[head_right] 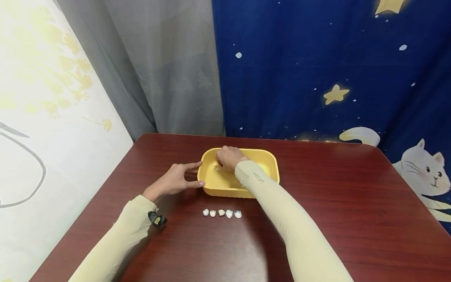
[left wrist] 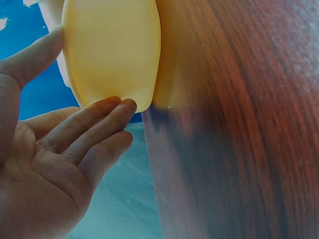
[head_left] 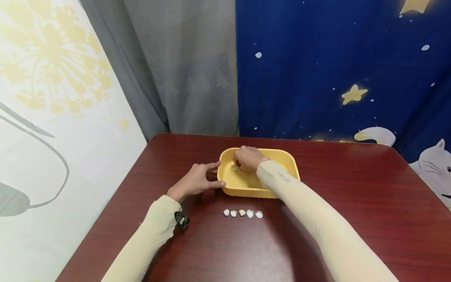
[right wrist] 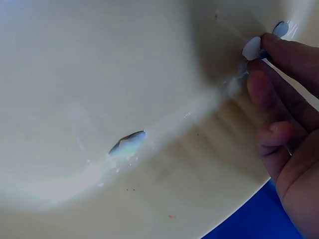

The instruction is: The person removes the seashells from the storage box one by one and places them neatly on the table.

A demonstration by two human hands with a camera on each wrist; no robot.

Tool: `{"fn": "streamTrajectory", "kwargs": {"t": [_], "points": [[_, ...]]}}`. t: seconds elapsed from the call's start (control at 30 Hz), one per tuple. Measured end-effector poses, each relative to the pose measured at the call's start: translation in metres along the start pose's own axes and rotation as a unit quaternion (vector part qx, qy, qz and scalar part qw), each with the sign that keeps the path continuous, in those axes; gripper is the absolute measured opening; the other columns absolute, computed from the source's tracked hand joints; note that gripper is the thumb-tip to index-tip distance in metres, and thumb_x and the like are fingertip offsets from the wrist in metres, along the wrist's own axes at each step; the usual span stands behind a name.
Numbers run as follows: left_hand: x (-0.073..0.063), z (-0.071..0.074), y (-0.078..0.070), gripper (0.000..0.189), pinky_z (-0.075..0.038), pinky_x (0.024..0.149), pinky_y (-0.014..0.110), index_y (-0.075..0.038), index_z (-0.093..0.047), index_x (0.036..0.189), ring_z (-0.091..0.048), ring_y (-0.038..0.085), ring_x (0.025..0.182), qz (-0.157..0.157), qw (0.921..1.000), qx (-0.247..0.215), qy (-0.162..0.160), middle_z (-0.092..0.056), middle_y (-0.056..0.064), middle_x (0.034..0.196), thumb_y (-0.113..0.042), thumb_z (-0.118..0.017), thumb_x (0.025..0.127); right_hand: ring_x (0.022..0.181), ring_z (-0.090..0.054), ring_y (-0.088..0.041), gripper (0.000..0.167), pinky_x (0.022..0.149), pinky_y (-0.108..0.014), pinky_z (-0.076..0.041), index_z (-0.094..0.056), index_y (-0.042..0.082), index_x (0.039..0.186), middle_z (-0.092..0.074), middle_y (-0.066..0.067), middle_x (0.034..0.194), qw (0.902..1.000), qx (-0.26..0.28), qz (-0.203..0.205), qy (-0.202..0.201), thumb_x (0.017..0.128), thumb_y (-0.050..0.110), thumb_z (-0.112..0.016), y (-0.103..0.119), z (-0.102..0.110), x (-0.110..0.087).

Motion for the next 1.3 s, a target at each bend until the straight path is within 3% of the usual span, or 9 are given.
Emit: {"fn": "streamTrajectory", "kwargs": {"t": [0.17,0.33,0.53,0.9,1.3], "points": [[0.0,-0.001,0.0,0.085,-0.049,0.108,0.041,-0.01,-0.043,0.153,-0.063,0.019,0.128,-0.001,1.0,0.001,-0.001,-0.069,0.006,0.133,-0.046,-0.079,0.084,0.075,-0.06,-0.016,0.001,0.068,-0.031,-0.053,-0.075,0.016,0.087,-0.069,0.001,0.081,0.9998,0.015,0.002,0.009,0.088,0.016,-0.074,-0.001,0.004,-0.005],[0.0,0.0,0.0,0.085,-0.049,0.109,0.041,-0.009,-0.043,0.153,-0.062,0.019,0.128,0.0,1.0,0.003,-0.002,-0.07,0.006,0.132,-0.045,-0.079,0.085,0.07,-0.055,-0.014,0.009,0.063,-0.026,-0.046,-0.07,0.014,0.08,-0.062,0.002,0.074,0.9991,0.037,0.003,0.02,0.083,0.008,-0.076,-0.004,0.012,-0.009],[0.0,-0.002,-0.001,0.085,-0.05,0.108,0.041,-0.01,-0.043,0.153,-0.063,0.019,0.127,0.002,1.0,0.001,0.003,-0.07,0.006,0.132,-0.045,-0.079,0.085,0.073,-0.059,-0.012,0.009,0.068,-0.027,-0.051,-0.073,0.015,0.082,-0.069,0.002,0.08,0.9992,0.033,0.011,0.021,0.081,0.015,-0.082,-0.007,0.025,-0.018],[0.001,-0.001,-0.002,0.084,-0.049,0.108,0.042,-0.009,-0.043,0.153,-0.063,0.019,0.128,0.004,1.0,0.003,0.003,-0.07,0.006,0.131,-0.045,-0.078,0.085,0.071,-0.06,-0.013,0.005,0.067,-0.027,-0.052,-0.077,0.015,0.088,-0.07,0.002,0.081,0.9986,0.036,0.035,0.016,0.084,0.012,-0.076,-0.007,0.057,-0.042],[0.0,-0.001,-0.001,0.085,-0.049,0.109,0.043,-0.009,-0.042,0.153,-0.062,0.02,0.13,0.008,1.0,-0.001,0.004,-0.07,0.006,0.131,-0.045,-0.078,0.085,0.073,-0.061,-0.01,0.005,0.069,-0.029,-0.054,-0.077,0.017,0.088,-0.072,0.003,0.083,0.9963,0.035,0.074,-0.025,0.084,0.015,-0.078,0.007,0.076,-0.077]]}}
Point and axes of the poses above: each hand's wrist, its own x-axis towards the middle knuckle, its own z-axis out of the back of the hand, y = z × x, the point moved 7 cm from there along x, towards the middle knuckle
